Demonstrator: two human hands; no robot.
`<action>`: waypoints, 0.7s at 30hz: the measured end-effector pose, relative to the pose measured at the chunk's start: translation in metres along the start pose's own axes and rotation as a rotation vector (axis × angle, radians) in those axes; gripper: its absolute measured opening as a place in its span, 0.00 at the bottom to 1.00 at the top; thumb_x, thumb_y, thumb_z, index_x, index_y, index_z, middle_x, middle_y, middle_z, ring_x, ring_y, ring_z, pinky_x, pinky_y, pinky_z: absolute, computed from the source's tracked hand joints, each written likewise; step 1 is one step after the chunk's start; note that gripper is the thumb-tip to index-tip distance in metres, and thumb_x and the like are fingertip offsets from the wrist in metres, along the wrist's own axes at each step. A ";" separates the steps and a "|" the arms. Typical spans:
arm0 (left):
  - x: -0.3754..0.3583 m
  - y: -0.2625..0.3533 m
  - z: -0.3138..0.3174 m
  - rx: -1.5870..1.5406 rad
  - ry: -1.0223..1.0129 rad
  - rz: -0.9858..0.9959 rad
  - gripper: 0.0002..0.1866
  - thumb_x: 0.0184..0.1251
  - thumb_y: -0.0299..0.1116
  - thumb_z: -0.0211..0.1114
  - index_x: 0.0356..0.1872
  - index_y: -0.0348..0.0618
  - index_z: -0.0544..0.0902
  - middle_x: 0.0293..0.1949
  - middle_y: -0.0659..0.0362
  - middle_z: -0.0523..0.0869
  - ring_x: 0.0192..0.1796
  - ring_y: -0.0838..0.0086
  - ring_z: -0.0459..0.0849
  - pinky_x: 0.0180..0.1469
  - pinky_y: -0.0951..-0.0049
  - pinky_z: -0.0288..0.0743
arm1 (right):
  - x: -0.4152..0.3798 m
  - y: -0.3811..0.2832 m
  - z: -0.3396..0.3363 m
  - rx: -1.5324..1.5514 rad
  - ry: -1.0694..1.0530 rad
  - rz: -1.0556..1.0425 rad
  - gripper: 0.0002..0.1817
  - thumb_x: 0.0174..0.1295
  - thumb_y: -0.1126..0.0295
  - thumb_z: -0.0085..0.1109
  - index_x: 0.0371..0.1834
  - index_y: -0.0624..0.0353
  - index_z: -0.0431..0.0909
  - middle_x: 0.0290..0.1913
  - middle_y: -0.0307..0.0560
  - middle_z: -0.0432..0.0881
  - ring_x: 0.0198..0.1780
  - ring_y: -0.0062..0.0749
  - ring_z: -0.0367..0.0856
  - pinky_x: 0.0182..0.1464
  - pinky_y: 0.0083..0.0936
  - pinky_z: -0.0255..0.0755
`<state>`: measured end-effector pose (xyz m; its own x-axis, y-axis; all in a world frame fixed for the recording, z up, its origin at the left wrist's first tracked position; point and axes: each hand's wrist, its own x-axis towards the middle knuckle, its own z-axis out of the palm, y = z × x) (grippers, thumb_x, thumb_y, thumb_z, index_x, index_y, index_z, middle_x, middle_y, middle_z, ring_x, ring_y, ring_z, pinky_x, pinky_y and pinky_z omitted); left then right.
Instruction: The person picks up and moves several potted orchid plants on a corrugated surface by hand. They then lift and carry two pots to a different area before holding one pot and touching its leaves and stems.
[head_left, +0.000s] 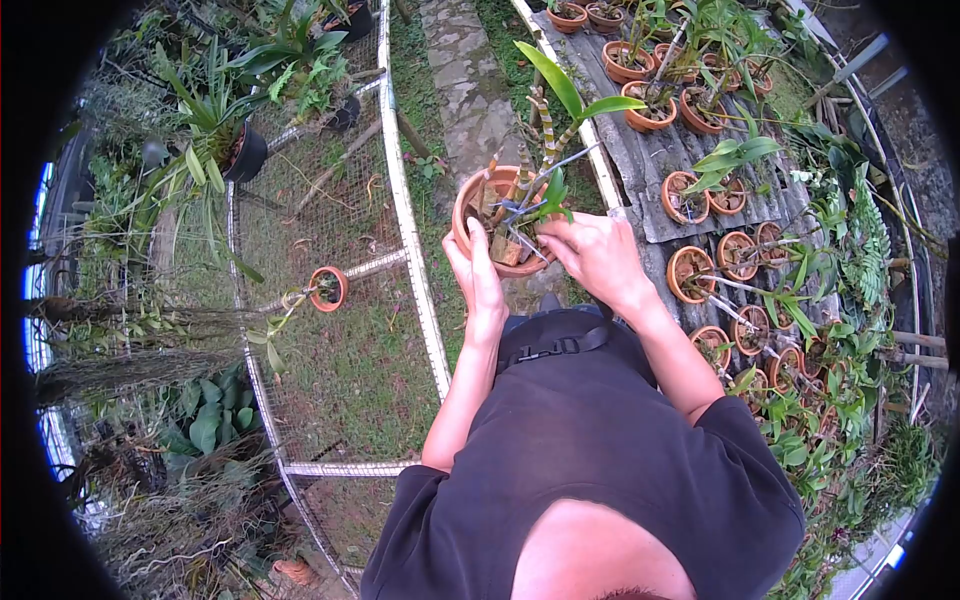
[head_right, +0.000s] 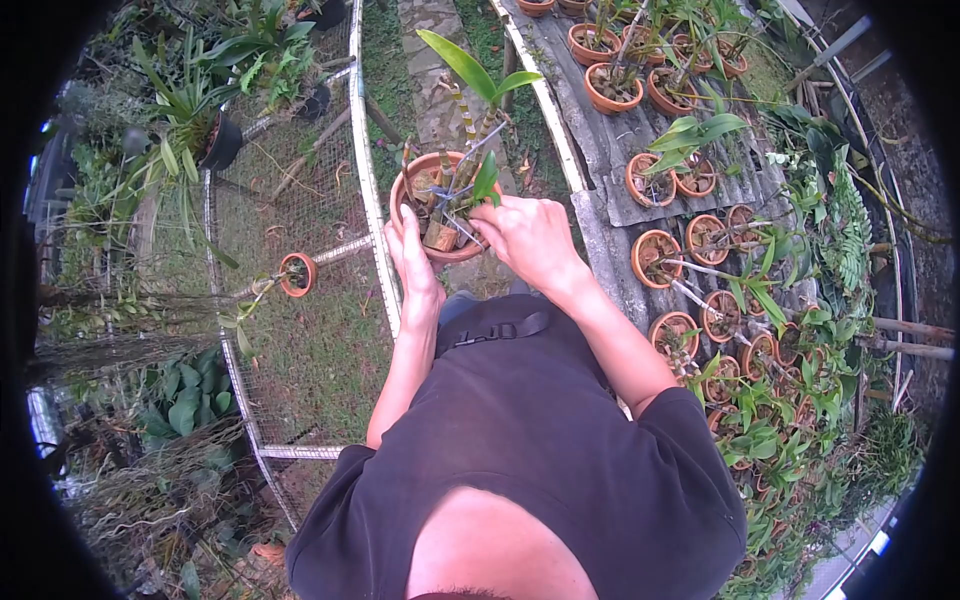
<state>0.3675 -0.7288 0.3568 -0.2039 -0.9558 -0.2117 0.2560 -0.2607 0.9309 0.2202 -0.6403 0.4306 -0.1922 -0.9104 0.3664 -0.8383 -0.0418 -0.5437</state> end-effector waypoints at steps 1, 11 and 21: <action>0.001 0.000 0.002 0.007 0.007 0.007 0.24 0.75 0.49 0.55 0.57 0.39 0.64 0.54 0.53 0.71 0.56 0.73 0.72 0.61 0.69 0.66 | 0.003 0.001 0.002 -0.041 -0.067 0.021 0.08 0.56 0.69 0.64 0.39 0.56 0.85 0.33 0.47 0.85 0.32 0.46 0.84 0.33 0.37 0.77; -0.001 -0.005 0.008 0.067 0.047 0.067 0.25 0.74 0.49 0.58 0.55 0.37 0.65 0.52 0.52 0.72 0.55 0.73 0.71 0.59 0.70 0.66 | 0.010 0.012 0.027 -0.126 -0.186 0.056 0.06 0.53 0.70 0.60 0.28 0.58 0.85 0.23 0.56 0.81 0.29 0.50 0.84 0.32 0.42 0.78; 0.000 -0.003 0.012 0.094 0.000 0.146 0.25 0.74 0.48 0.59 0.55 0.37 0.66 0.52 0.52 0.73 0.53 0.73 0.72 0.58 0.71 0.67 | 0.009 0.011 0.022 -0.115 -0.122 0.033 0.05 0.54 0.75 0.56 0.29 0.64 0.80 0.28 0.57 0.82 0.33 0.51 0.84 0.33 0.44 0.77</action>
<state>0.3554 -0.7264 0.3572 -0.1705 -0.9827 -0.0722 0.1931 -0.1051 0.9755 0.2203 -0.6586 0.4111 -0.1632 -0.9540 0.2516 -0.8867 0.0300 -0.4614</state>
